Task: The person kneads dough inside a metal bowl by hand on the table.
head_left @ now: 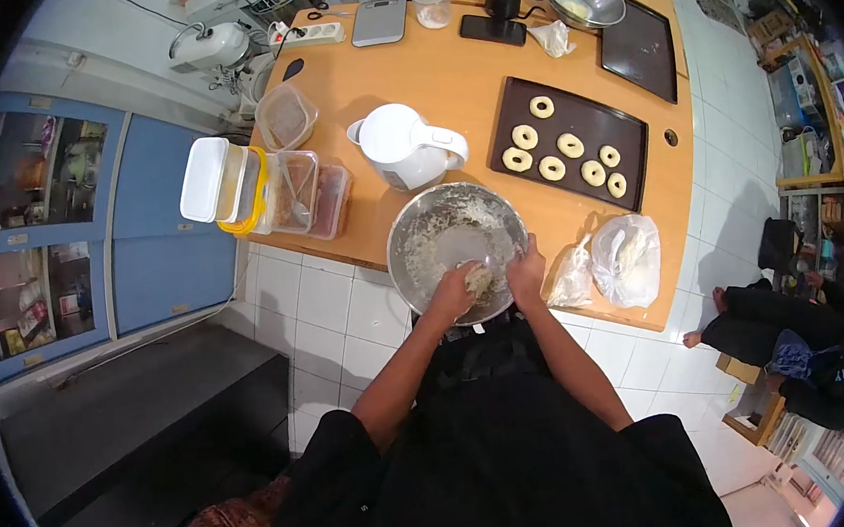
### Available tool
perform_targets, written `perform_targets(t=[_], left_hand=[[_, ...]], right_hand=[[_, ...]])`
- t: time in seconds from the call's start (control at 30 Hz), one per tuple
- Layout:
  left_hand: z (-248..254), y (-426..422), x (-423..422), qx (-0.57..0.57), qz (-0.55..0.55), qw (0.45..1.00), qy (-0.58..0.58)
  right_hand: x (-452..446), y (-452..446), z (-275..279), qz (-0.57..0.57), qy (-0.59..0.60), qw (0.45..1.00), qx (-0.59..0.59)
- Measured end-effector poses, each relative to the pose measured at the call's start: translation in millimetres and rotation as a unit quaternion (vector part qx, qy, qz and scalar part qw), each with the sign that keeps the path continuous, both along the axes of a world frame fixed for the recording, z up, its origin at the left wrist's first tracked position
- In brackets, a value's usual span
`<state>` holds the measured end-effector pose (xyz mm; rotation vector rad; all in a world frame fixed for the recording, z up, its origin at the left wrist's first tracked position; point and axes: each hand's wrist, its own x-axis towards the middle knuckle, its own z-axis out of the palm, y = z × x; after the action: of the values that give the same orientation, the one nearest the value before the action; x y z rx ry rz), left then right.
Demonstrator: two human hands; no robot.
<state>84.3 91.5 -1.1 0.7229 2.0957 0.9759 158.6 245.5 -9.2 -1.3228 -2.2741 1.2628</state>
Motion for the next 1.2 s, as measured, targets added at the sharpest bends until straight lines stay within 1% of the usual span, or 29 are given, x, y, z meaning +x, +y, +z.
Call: perform_targets(t=[0.1, 0.2, 0.3, 0.37, 0.4, 0.5, 0.57, 0.6, 0.7, 0.8, 0.9, 1.0, 1.1, 1.2], left_hand=[[27, -7, 1, -0.141, -0.067, 0.988, 0.003], [54, -5, -6, -0.200, -0.179, 0.962, 0.049], [45, 0, -2, -0.207, -0.178, 0.952, 0.140], [12, 7, 2, -0.175, -0.163, 0.961, 0.135], [5, 12, 2, -0.157, -0.158, 0.966, 0.132], [-14, 14, 0, -0.110, -0.174, 0.978, -0.025], [-24, 2, 2, -0.086, -0.149, 0.985, -0.008], [-18, 0, 0, -0.074, -0.136, 0.988, 0.000], [0, -13, -11, -0.093, -0.151, 0.983, 0.047], [0, -27, -21, -0.198, -0.224, 0.948, 0.107], [4, -38, -30, -0.227, -0.139, 0.951, 0.156], [-5, -39, -36, -0.187, -0.120, 0.975, 0.021], [1, -23, -21, -0.206, -0.145, 0.966, 0.051], [10, -1, 4, -0.244, -0.116, 0.946, 0.177]], right_hand=[[0, -3, 3, 0.006, 0.024, 1.000, -0.006], [-1, 0, 4, 0.017, 0.009, 1.000, 0.022], [-2, -1, 7, 0.013, 0.010, 1.000, 0.015], [-2, -1, 4, 0.015, 0.016, 1.000, -0.005], [0, 1, 3, 0.014, 0.017, 1.000, -0.014], [0, 3, 1, 0.023, -0.021, 0.999, 0.027], [0, 3, 3, 0.019, 0.005, 1.000, 0.016], [0, 3, 2, 0.016, 0.017, 1.000, 0.010], [-1, 4, 1, 0.019, 0.014, 1.000, 0.019], [-1, 6, 6, 0.029, 0.005, 0.999, 0.034], [-3, 9, 5, 0.034, -0.021, 0.999, 0.018], [-1, 7, 0, 0.037, 0.030, 0.998, 0.049], [-2, 7, -2, 0.029, -0.004, 0.999, 0.035], [-2, 5, -8, 0.022, -0.015, 0.999, 0.045]])
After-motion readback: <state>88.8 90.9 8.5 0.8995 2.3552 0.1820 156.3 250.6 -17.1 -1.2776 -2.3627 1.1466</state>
